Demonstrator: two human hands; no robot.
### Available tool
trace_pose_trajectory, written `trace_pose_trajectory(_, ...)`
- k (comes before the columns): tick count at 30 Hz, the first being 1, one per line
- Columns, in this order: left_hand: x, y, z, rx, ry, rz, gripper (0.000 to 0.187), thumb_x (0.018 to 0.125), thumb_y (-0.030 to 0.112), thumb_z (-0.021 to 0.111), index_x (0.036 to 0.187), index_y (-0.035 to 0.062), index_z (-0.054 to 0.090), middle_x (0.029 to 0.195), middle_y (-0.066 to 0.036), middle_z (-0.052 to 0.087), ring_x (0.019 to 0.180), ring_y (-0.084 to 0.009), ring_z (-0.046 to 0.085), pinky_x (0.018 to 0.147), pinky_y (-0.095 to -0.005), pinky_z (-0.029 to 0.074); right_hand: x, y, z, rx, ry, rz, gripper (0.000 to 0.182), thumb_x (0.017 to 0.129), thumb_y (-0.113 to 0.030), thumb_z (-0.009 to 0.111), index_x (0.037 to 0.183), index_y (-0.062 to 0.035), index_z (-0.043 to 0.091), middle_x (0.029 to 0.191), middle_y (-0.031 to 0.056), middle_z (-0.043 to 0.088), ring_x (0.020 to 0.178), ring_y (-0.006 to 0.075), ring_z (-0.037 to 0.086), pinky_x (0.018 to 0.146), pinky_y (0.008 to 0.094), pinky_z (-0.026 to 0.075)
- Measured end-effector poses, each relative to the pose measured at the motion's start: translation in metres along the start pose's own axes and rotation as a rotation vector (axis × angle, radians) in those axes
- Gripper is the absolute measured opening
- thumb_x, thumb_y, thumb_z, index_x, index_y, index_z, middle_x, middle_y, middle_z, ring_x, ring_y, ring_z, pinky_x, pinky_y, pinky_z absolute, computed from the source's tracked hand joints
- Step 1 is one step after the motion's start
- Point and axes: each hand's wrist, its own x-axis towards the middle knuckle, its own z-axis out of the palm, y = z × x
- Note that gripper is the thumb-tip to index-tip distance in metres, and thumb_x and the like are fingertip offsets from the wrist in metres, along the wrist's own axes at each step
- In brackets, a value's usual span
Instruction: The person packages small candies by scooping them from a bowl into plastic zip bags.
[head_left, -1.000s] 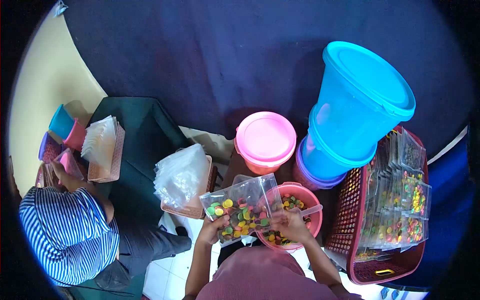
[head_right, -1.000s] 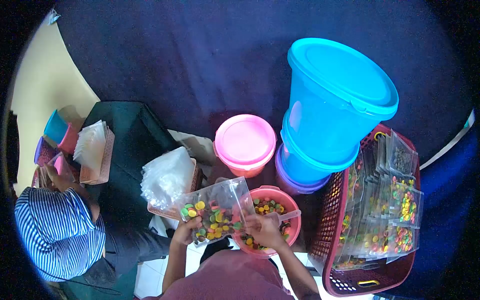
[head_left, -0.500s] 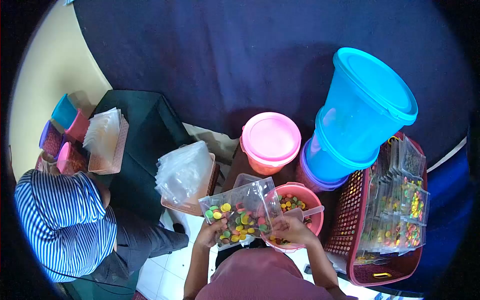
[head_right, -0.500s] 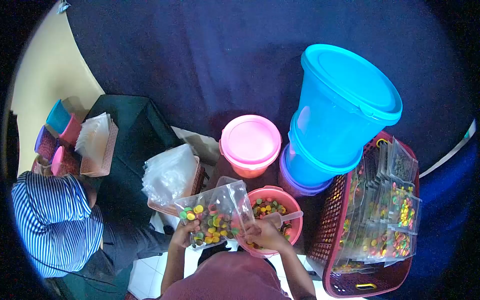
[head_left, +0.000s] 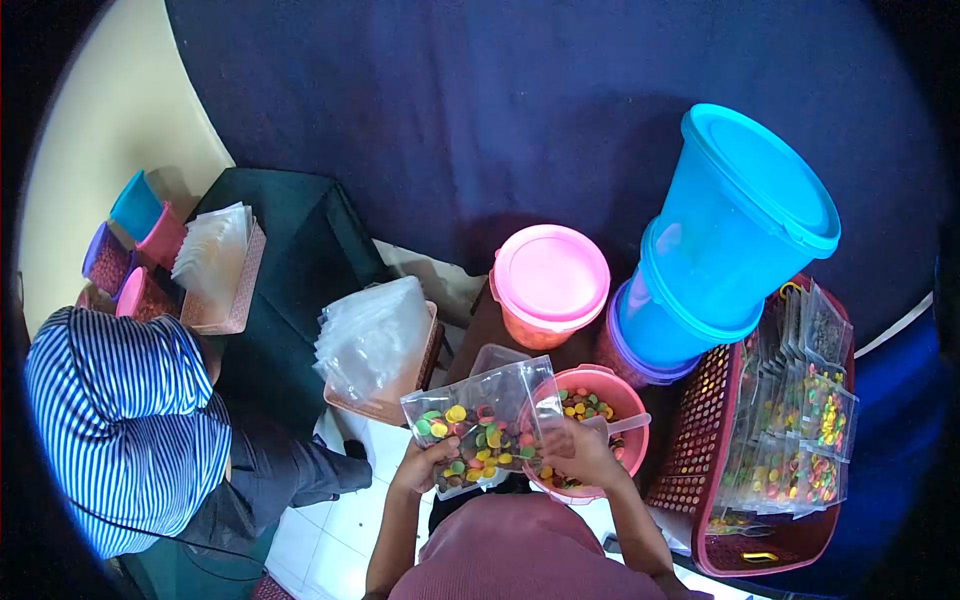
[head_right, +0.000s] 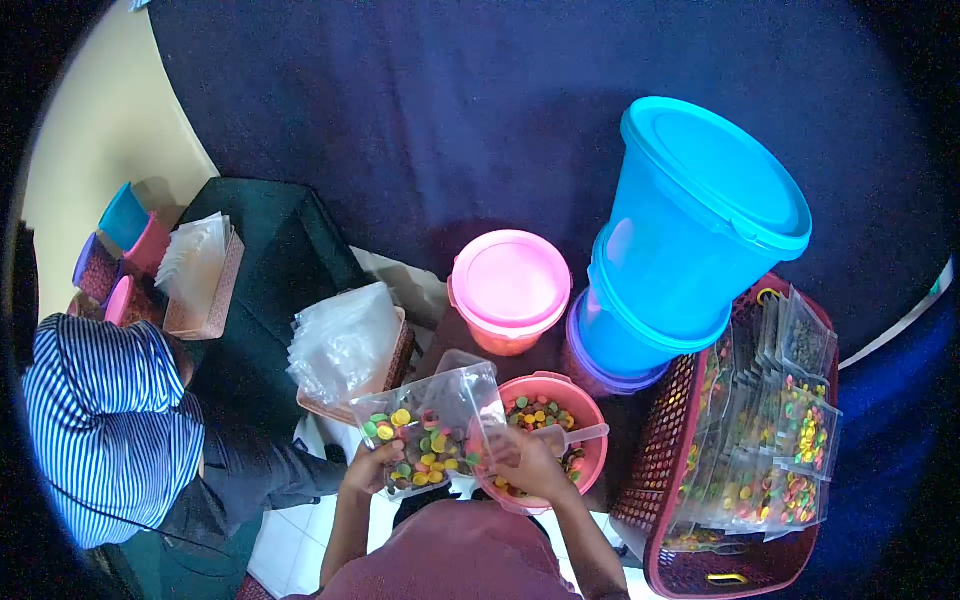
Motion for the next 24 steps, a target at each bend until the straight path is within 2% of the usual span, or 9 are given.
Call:
trace_pose_trajectory(1, 0.003, -0.005, -0.006, 0.01, 0.028, -0.008, 0.027, 0.072, 0.007, 0.061, 0.096, 0.0044, 0.05, 0.08, -0.004, 0.058, 0.067, -0.0141, 0.057, 0.06, -0.0283, 0.048, 0.002, 0.003, 0.001, 0.201, 0.019, 0.029, 0.034, 0.066, -0.007, 0.064, 0.098, -0.0022, 0.053, 0.079, 0.0069, 0.06, 0.071, 0.0116, 0.058, 0.066, 0.0248, 0.047)
trace_pose_trajectory(8, 0.011, -0.016, -0.018, 0.035, 0.023, -0.005, 0.029, 0.071, 0.008, 0.062, 0.098, 0.0053, 0.051, 0.082, -0.003, 0.057, 0.068, -0.0112, 0.055, 0.063, -0.026, 0.046, -0.002, 0.013, -0.001, 0.039, -0.05, 0.061, 0.032, 0.068, 0.001, 0.062, 0.099, -0.0004, 0.054, 0.083, 0.0055, 0.06, 0.074, 0.0121, 0.058, 0.068, 0.0247, 0.048)
trace_pose_trajectory(10, 0.008, -0.013, -0.015, 0.023, 0.036, -0.032, 0.029, 0.072, 0.007, 0.062, 0.098, 0.0049, 0.052, 0.082, -0.003, 0.057, 0.069, -0.011, 0.055, 0.063, -0.0256, 0.046, -0.001, 0.013, 0.0, 0.307, -0.062, 0.204, 0.031, 0.068, 0.001, 0.062, 0.098, -0.0006, 0.054, 0.083, 0.005, 0.061, 0.074, 0.0125, 0.059, 0.067, 0.0246, 0.048)
trace_pose_trajectory(11, 0.007, -0.011, -0.012, 0.011, 0.048, -0.057, 0.028, 0.072, 0.007, 0.062, 0.098, 0.0046, 0.052, 0.082, -0.003, 0.057, 0.07, -0.0107, 0.055, 0.063, -0.0252, 0.046, 0.0, 0.01, -0.002, 0.307, -0.062, 0.205, 0.031, 0.068, 0.001, 0.062, 0.098, -0.0006, 0.054, 0.083, 0.005, 0.061, 0.074, 0.0125, 0.059, 0.067, 0.0246, 0.048)
trace_pose_trajectory(13, 0.005, -0.006, -0.005, 0.02, 0.019, -0.071, 0.028, 0.071, 0.007, 0.062, 0.098, 0.0039, 0.052, 0.083, -0.003, 0.057, 0.071, -0.0108, 0.055, 0.064, -0.0254, 0.046, 0.003, 0.001, -0.004, 0.19, -0.001, -0.052, 0.03, 0.07, 0.001, 0.061, 0.099, -0.0004, 0.055, 0.082, 0.0053, 0.062, 0.072, 0.0126, 0.06, 0.065, 0.0244, 0.049)
trace_pose_trajectory(17, 0.013, -0.016, -0.015, 0.017, -0.035, -0.044, 0.029, 0.072, 0.006, 0.061, 0.099, 0.0016, 0.051, 0.085, -0.004, 0.057, 0.076, -0.0124, 0.056, 0.065, -0.0258, 0.047, 0.008, 0.009, 0.0, 0.292, 0.082, 0.016, 0.029, 0.07, 0.001, 0.061, 0.099, -0.0006, 0.055, 0.078, 0.0044, 0.062, 0.068, 0.0112, 0.059, 0.063, 0.0242, 0.049)
trace_pose_trajectory(20, 0.012, -0.009, -0.009, 0.018, -0.03, -0.034, 0.03, 0.072, 0.006, 0.061, 0.1, 0.0014, 0.051, 0.086, -0.004, 0.057, 0.075, -0.0122, 0.056, 0.065, -0.0259, 0.047, 0.007, 0.015, 0.002, 0.23, 0.099, -0.025, 0.03, 0.069, 0.0, 0.062, 0.098, -0.002, 0.057, 0.076, 0.0034, 0.062, 0.067, 0.0096, 0.059, 0.062, 0.0238, 0.049)
trace_pose_trajectory(22, 0.01, -0.005, -0.006, 0.014, -0.034, -0.042, 0.031, 0.072, 0.006, 0.061, 0.101, 0.0016, 0.051, 0.086, -0.004, 0.057, 0.074, -0.0117, 0.056, 0.065, -0.0257, 0.047, 0.006, 0.016, 0.0, -0.019, 0.081, -0.024, 0.027, 0.069, 0.002, 0.062, 0.095, 0.0008, 0.055, 0.075, 0.0062, 0.061, 0.067, 0.0089, 0.057, 0.059, 0.0213, 0.048)
trace_pose_trajectory(24, 0.01, -0.003, -0.007, 0.001, -0.029, -0.124, 0.032, 0.072, 0.006, 0.062, 0.101, 0.0015, 0.051, 0.088, -0.004, 0.058, 0.075, -0.0116, 0.055, 0.067, -0.0268, 0.046, 0.006, 0.008, -0.005, -0.07, 0.045, 0.009, 0.028, 0.069, 0.002, 0.062, 0.095, 0.0007, 0.055, 0.076, 0.0059, 0.061, 0.068, 0.0093, 0.057, 0.06, 0.0219, 0.049)
